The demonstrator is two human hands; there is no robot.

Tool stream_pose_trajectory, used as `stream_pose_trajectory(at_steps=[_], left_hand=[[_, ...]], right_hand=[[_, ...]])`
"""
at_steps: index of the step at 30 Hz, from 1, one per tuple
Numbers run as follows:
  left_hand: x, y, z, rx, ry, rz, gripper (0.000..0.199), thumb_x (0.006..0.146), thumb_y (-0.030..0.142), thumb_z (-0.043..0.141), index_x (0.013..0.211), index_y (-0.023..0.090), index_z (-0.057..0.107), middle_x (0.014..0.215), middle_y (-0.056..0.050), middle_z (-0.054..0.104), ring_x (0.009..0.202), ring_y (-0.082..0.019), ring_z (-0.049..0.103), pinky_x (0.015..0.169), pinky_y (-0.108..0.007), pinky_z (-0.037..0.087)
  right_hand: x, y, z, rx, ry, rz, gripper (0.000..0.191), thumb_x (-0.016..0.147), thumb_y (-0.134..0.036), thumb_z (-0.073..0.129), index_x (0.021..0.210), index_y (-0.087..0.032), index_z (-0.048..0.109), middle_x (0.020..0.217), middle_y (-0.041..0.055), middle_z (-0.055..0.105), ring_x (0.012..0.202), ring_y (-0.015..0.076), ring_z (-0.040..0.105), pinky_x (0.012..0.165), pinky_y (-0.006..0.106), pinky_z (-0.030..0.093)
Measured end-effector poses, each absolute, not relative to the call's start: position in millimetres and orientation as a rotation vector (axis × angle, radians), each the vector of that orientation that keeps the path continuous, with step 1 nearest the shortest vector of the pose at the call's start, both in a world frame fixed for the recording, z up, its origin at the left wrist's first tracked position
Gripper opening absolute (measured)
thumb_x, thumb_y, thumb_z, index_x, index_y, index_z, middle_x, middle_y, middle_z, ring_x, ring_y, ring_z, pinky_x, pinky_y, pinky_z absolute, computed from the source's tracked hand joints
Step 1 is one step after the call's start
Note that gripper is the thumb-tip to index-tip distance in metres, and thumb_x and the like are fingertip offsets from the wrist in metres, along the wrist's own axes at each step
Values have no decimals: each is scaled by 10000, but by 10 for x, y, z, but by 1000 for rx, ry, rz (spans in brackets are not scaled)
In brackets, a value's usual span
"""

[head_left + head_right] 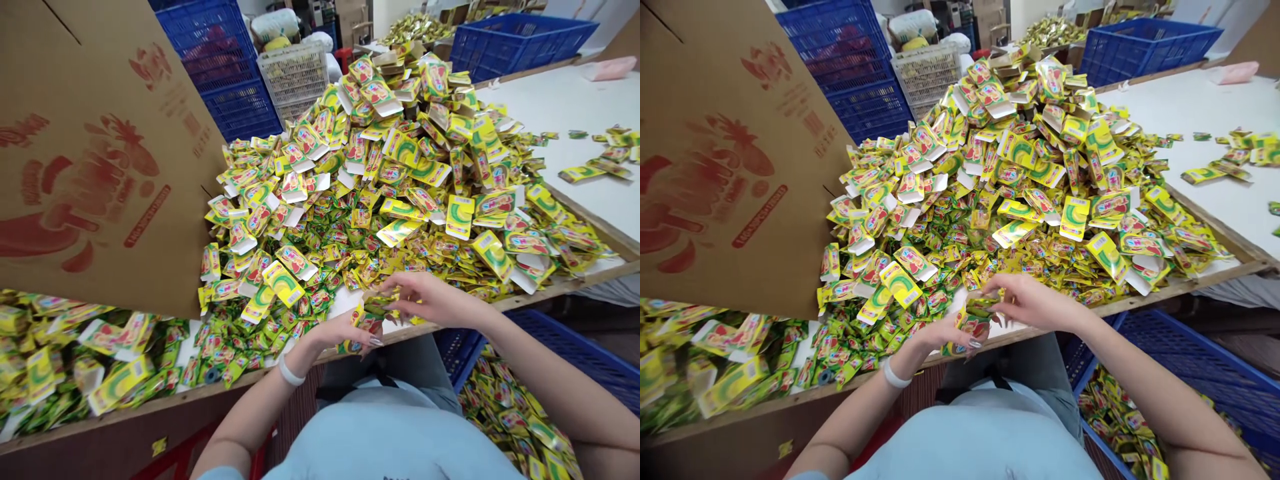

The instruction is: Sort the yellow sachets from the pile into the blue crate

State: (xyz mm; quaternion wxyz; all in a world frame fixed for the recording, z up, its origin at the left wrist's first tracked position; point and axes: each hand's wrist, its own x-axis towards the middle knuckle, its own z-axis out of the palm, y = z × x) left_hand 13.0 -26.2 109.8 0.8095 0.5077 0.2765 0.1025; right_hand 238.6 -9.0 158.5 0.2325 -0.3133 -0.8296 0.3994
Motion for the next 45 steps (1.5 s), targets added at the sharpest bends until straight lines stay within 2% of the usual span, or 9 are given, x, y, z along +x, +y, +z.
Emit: stream_pose_trajectory(at_steps=[5, 12, 16, 19, 23, 29, 35, 39, 45], left_hand=[[140, -433, 901, 965, 558, 106, 429, 600, 518, 804, 707, 149, 613, 552, 11, 580, 488, -119, 515, 471, -249, 402], [208, -463, 627, 876, 581, 14, 338, 572, 366, 821, 719, 142, 614, 568, 19, 581, 476, -114, 533, 483, -253, 439], [284, -393, 596, 876, 540, 63, 352, 589, 360, 833, 743, 144, 601, 641, 22, 590, 504, -110, 559, 514, -253, 470], [342, -363, 636, 967, 489, 193, 474, 680, 403, 821, 1039, 162, 628, 906, -48, 686, 738, -162, 672, 681, -290, 533], [296, -270, 686, 1390, 713, 542, 581, 825, 424, 724, 1324, 222, 506, 1309, -132, 593, 1137, -227, 614, 943, -369, 509], [-87, 13, 691, 2264, 1494, 791, 223, 928, 207, 503, 1131, 206, 595, 1145, -120, 622, 1140, -291, 554, 1000, -498, 455], [-281, 273, 567, 2384, 1845, 725, 454, 887, 240, 561, 1330, 173, 490, 1358, -181, 542, 1309, -355, 439, 1071, -573, 382], [-331, 276, 527, 2432, 1587, 462, 456, 836, 128, 531, 1288, 182, 548, 1284, -142, 626, 1204, -297, 562, 1021, -493, 452], [-397, 640, 718, 2340, 1659, 577, 278, 901, 166, 475, 1149, 187, 599, 1127, -104, 649, 1070, -241, 616, 972, -401, 486]], right_hand=[[2470, -288, 1368, -821, -2278, 1068, 326, 1008, -306, 456, 800, -183, 674, 752, 43, 628, 729, 160, 589, 676, 255, 446], [2485, -613, 1218, -859, -2238, 1361, 280, 982, -415, 532, 1015, -208, 718, 1003, 60, 613, 894, 168, 602, 805, 272, 479], [2360, -704, 996, -1093, -1970, 1379, 318, 952, -468, 556, 994, -212, 740, 921, 53, 595, 739, 150, 590, 629, 247, 483], [2461, -686, 938, -1125, -1831, 1398, 375, 945, -522, 531, 918, -210, 736, 874, 55, 626, 624, 141, 578, 514, 242, 460], [3294, -382, 1321, -1413, -1814, 766, 431, 921, -601, 515, 911, -227, 729, 884, 78, 695, 734, 202, 630, 657, 321, 498], [4154, 213, 1667, -1908, -1622, -511, 591, 967, -617, 391, 1204, -137, 642, 1040, 203, 689, 701, 234, 622, 659, 374, 433], [3005, 252, 771, -1801, -2297, -115, 370, 953, -481, 532, 1098, -151, 613, 1069, 169, 646, 967, 284, 628, 650, 314, 483], [2779, 168, 448, -1787, -2315, -47, 199, 956, -370, 532, 967, -181, 596, 1051, 159, 625, 1018, 293, 599, 656, 315, 490], [2827, -35, 330, -1628, -1988, 357, 320, 974, -480, 431, 928, -199, 578, 763, 85, 672, 667, 241, 639, 595, 316, 453]])
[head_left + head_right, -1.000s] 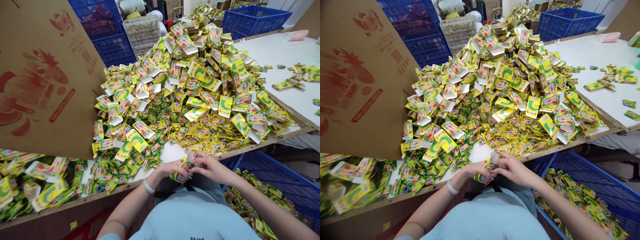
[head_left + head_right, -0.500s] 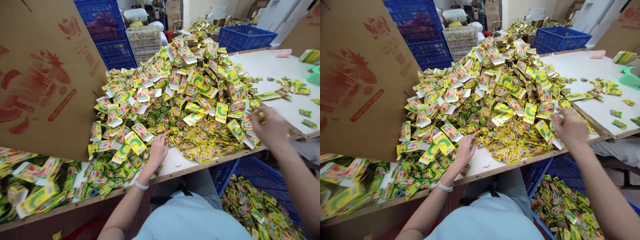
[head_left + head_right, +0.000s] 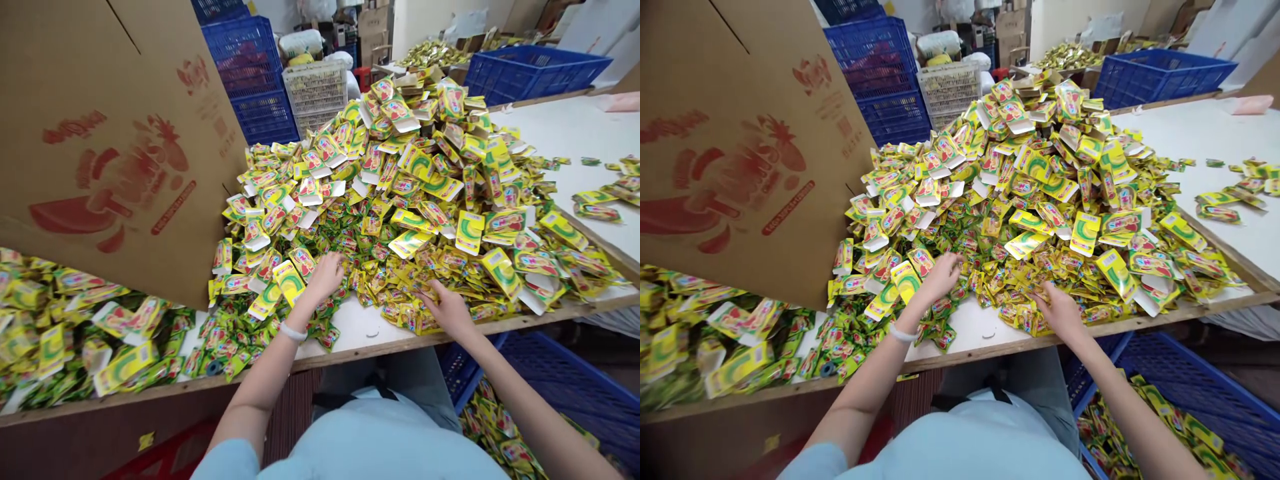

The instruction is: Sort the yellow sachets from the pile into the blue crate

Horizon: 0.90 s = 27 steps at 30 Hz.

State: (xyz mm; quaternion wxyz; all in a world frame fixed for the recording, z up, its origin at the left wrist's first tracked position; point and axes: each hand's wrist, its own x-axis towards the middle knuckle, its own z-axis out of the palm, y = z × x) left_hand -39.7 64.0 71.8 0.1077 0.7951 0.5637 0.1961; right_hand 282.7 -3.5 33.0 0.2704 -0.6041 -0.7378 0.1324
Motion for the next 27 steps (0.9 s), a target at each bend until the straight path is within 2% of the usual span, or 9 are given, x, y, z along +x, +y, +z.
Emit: stream_pose_trajectory(at_steps=[3, 7, 9, 12, 15, 17, 21, 24, 27], left_hand=[[-293, 1043, 738, 2191, 1843, 708, 296, 937, 259, 509, 1200, 125, 533, 1167, -175, 610, 1139, -292, 573, 1006, -467, 446], [-148, 1306, 661, 2061, 1879, 731, 208, 857, 275, 667, 994, 150, 573, 918, -107, 643, 958, -281, 628, 884, -430, 496], [-149, 1289, 613, 2036, 1851, 751, 137, 865, 239, 653, 947, 174, 566, 951, -89, 635, 964, -248, 625, 885, -389, 496], [-229, 1199, 540, 1966, 1846, 773, 181, 882, 196, 621, 1039, 183, 533, 1055, -92, 623, 984, -209, 623, 879, -341, 496], [-293, 1131, 469, 1864, 1871, 761, 370, 841, 206, 682, 1151, 167, 484, 981, -79, 651, 901, -203, 651, 806, -317, 508], [-281, 1118, 432, 1810, 1901, 777, 397, 826, 268, 712, 1139, 156, 495, 941, -89, 668, 889, -229, 664, 787, -333, 506], [-171, 1163, 424, 1748, 1959, 901, 284, 838, 343, 688, 999, 157, 548, 896, -122, 670, 890, -294, 665, 787, -401, 491], [-139, 1166, 483, 1774, 1905, 1007, 200, 800, 262, 708, 897, 180, 554, 851, -85, 654, 851, -272, 656, 781, -382, 487], [-202, 1066, 544, 1815, 1828, 1137, 108, 856, 232, 630, 910, 196, 544, 965, -80, 642, 928, -230, 638, 832, -343, 478]], right_hand=[[2685, -129, 322, -1583, -1773, 653, 414, 894, -599, 521, 962, -197, 590, 649, 28, 635, 498, 192, 575, 535, 302, 437], [2531, -247, 282, -1503, -1508, 1201, 548, 854, -628, 556, 1169, -179, 566, 541, -37, 561, 383, 170, 525, 406, 280, 411], [2522, -281, 243, -1393, -1396, 1370, 571, 834, -622, 584, 1189, -175, 572, 610, -13, 603, 435, 177, 573, 407, 285, 456], [2532, -247, 187, -1331, -1305, 1352, 525, 797, -590, 645, 1112, -171, 617, 708, 24, 645, 525, 176, 609, 473, 293, 509], [2440, -131, 150, -1326, -1270, 1258, 458, 799, -551, 658, 1074, -185, 634, 741, 33, 662, 560, 168, 605, 499, 279, 500], [2295, -56, 131, -1306, -1273, 1218, 434, 815, -550, 637, 1058, -192, 635, 678, 22, 648, 526, 170, 590, 472, 276, 481], [1996, 13, 45, -1239, -1303, 1170, 455, 855, -587, 560, 1048, -179, 623, 482, -35, 530, 364, 167, 496, 376, 283, 417], [1946, 9, -35, -1206, -1291, 1141, 470, 873, -589, 540, 1070, -169, 616, 487, -35, 533, 342, 166, 484, 354, 283, 399], [2013, -9, -78, -1190, -1310, 1034, 419, 900, -543, 540, 1054, -167, 645, 532, -10, 574, 384, 167, 512, 382, 279, 414]])
